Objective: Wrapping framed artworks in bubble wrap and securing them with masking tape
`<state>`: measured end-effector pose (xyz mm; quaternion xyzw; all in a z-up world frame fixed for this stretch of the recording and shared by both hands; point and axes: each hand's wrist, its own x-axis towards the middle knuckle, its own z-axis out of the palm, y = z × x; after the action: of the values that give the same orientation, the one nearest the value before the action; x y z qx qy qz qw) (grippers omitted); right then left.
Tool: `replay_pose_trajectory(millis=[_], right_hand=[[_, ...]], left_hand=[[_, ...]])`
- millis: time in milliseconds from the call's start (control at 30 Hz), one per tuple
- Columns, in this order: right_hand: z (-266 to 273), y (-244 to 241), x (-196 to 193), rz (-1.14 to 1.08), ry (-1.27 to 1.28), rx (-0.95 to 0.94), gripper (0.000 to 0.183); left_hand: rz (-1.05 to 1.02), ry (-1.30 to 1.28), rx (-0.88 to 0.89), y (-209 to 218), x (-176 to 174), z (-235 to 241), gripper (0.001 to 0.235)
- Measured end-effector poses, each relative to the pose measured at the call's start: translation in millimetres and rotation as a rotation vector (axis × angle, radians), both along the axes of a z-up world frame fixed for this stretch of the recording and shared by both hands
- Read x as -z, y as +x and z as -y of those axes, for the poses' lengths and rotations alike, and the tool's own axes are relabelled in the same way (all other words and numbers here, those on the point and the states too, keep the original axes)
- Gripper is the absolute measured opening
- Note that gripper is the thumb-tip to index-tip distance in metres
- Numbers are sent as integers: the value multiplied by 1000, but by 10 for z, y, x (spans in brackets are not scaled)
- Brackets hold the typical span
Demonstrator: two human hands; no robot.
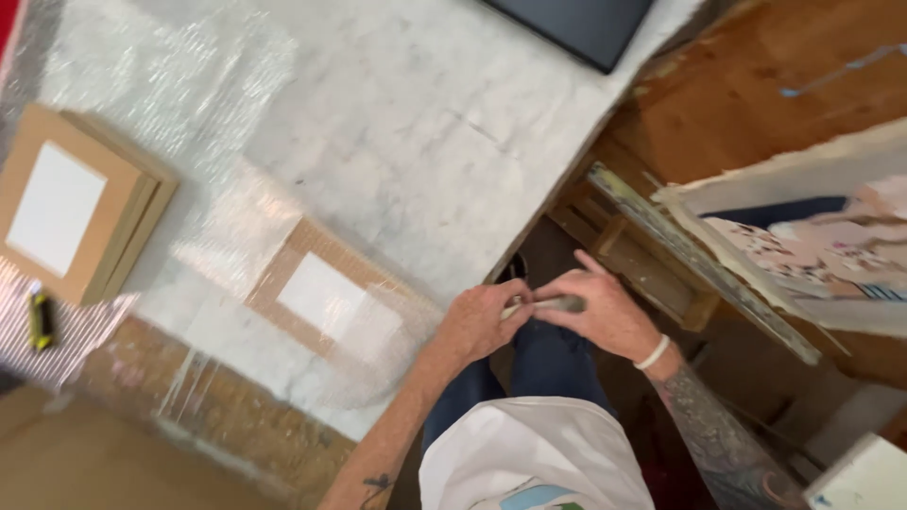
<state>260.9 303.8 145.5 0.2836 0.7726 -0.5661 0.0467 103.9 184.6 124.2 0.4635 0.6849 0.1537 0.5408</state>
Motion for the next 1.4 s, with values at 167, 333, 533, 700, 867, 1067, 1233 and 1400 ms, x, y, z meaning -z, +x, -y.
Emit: replay_pose_trajectory(millis=[167, 333, 533, 700, 867, 1067, 1233, 1400], right_hand=[[-1, 41, 258, -8, 81, 129, 16], [78, -174, 179, -222, 463, 165, 11], [-41, -288, -65, -236, 454, 197, 9], [86, -183, 216, -56, 255, 150, 8], [329, -230, 404, 242, -140, 271, 55], [499, -420, 379, -61, -275, 262, 53], [617, -903, 427, -106, -240, 66, 97], [1035, -1406, 916, -179, -116, -103, 122]], left_hand=[[16, 78, -98, -2, 116, -68, 13], [427, 45, -621, 58, 872, -14, 9], [-362, 304, -461, -385, 1407, -446, 20], [-1010, 449, -116, -501, 2327, -687, 47], [-1233, 411, -144, -421, 2670, -644, 75], [-684, 625, -814, -378, 578, 601, 52], [-716, 181, -1566, 15, 387, 2377, 87], [65, -138, -1668, -297, 735, 3043, 91]])
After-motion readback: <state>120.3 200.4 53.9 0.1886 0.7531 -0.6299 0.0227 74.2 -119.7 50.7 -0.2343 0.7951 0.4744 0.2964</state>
